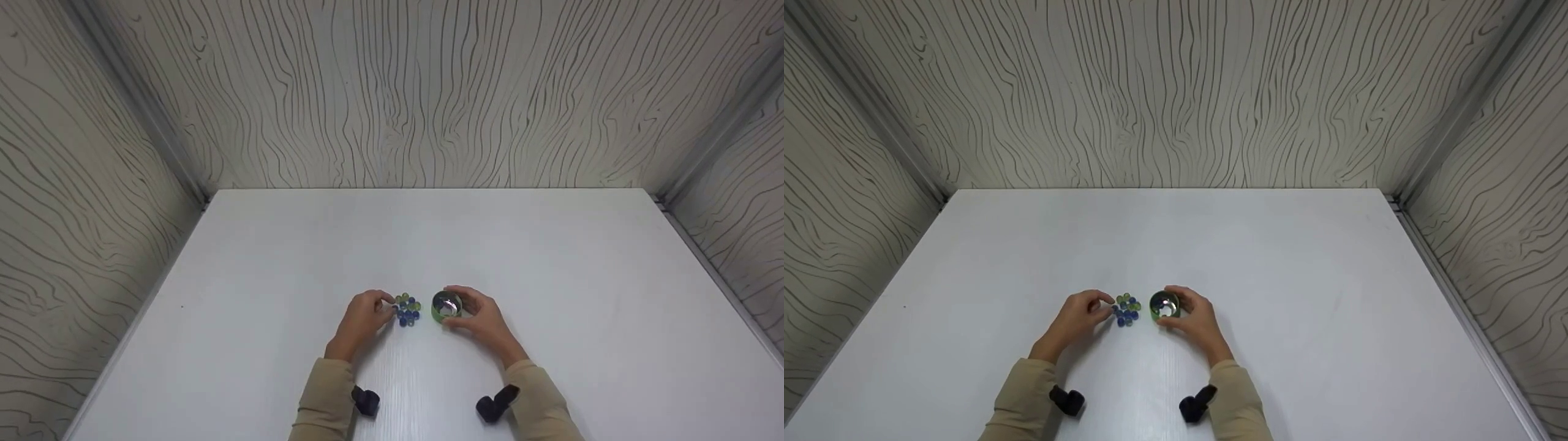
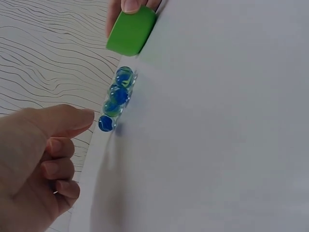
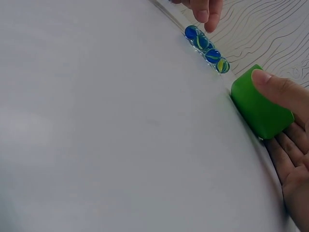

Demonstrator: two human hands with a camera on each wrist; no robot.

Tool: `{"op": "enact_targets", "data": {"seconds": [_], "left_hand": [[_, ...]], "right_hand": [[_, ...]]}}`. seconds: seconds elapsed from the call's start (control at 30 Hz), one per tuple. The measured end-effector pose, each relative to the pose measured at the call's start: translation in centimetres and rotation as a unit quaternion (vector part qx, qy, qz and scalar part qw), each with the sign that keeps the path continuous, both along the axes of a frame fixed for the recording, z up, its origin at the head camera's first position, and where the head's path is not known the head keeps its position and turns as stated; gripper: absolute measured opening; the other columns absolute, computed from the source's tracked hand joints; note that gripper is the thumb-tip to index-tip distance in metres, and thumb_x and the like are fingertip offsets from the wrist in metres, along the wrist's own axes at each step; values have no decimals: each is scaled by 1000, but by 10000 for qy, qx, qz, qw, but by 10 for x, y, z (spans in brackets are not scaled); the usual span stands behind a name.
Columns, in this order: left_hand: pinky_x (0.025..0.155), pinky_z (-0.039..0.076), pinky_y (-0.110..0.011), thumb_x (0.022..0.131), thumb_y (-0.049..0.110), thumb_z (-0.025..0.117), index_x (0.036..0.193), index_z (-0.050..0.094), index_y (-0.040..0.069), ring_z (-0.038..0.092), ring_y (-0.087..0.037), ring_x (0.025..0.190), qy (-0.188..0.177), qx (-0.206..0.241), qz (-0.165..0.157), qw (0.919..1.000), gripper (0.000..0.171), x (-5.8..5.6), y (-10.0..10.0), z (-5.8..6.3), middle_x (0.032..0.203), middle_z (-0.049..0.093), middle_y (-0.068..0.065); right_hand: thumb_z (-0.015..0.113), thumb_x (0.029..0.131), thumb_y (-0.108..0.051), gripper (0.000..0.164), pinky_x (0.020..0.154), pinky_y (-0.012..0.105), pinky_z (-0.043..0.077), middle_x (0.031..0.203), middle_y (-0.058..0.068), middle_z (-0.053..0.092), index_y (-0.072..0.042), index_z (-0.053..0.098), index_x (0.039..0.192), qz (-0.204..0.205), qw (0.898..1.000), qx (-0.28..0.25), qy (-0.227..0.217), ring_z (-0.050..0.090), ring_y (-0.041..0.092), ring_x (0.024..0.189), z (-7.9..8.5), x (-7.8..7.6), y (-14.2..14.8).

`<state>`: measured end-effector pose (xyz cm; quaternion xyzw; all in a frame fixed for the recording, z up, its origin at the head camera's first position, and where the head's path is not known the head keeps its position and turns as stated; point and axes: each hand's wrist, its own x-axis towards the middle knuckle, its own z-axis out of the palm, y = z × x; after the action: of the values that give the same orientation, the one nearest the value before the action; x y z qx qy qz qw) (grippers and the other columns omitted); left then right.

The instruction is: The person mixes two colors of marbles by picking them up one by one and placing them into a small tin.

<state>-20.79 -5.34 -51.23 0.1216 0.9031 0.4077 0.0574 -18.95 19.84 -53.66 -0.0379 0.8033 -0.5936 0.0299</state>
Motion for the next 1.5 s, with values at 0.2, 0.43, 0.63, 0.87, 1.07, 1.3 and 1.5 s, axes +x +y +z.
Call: {"op": "enact_targets", "data": {"seconds": [0.2,0.43,0.63,0.87,1.07,1.3,1.5], "left_hand": [[62,38,-21,87,8,65,101,70,5,44,-9,68,122,-124,-6,9998,16,0,1,-5,78,58,-2],[65,39,-23,87,8,67,101,70,5,46,-10,72,119,-208,25,9997,15,-2,1,-5,81,60,-4],[67,40,-22,86,8,68,102,70,6,47,-10,73,101,-270,41,9996,17,-2,1,-6,82,61,-4],[80,47,-35,89,15,65,103,70,12,52,-14,82,-163,-59,187,9997,15,1,0,-5,91,63,-5],[83,49,-37,88,15,66,99,70,13,55,-15,86,-22,-73,239,9997,11,0,1,-6,94,66,-5],[83,50,-36,89,14,66,97,70,12,56,-15,86,104,-97,209,9997,10,0,1,-6,96,68,-6],[81,49,-35,89,14,65,97,70,12,55,-15,84,65,-112,252,9996,10,0,1,-5,93,66,-5]], "right_hand": [[84,69,-12,65,113,34,37,138,11,57,-9,59,129,-62,9998,-124,-169,46,28,137,0,-1,0],[84,69,-11,64,113,34,36,137,12,58,-8,59,128,-90,9998,-98,-162,47,28,136,0,-1,-1],[84,69,-12,63,113,35,37,137,12,59,-9,60,127,-85,9999,-27,-131,48,29,136,1,0,-2],[83,70,-13,64,114,37,36,137,13,58,-7,58,129,41,9998,-130,-112,47,30,136,2,1,-1],[84,70,-14,65,113,36,37,137,13,58,-7,58,129,48,9999,-79,-90,48,30,136,2,0,0],[83,71,-15,65,113,37,37,138,16,57,-5,57,130,118,9999,-63,15,48,32,135,2,-1,0],[84,69,-13,65,113,34,37,137,13,58,-7,58,129,-7,9999,-29,-100,48,29,135,1,-1,0]]}}
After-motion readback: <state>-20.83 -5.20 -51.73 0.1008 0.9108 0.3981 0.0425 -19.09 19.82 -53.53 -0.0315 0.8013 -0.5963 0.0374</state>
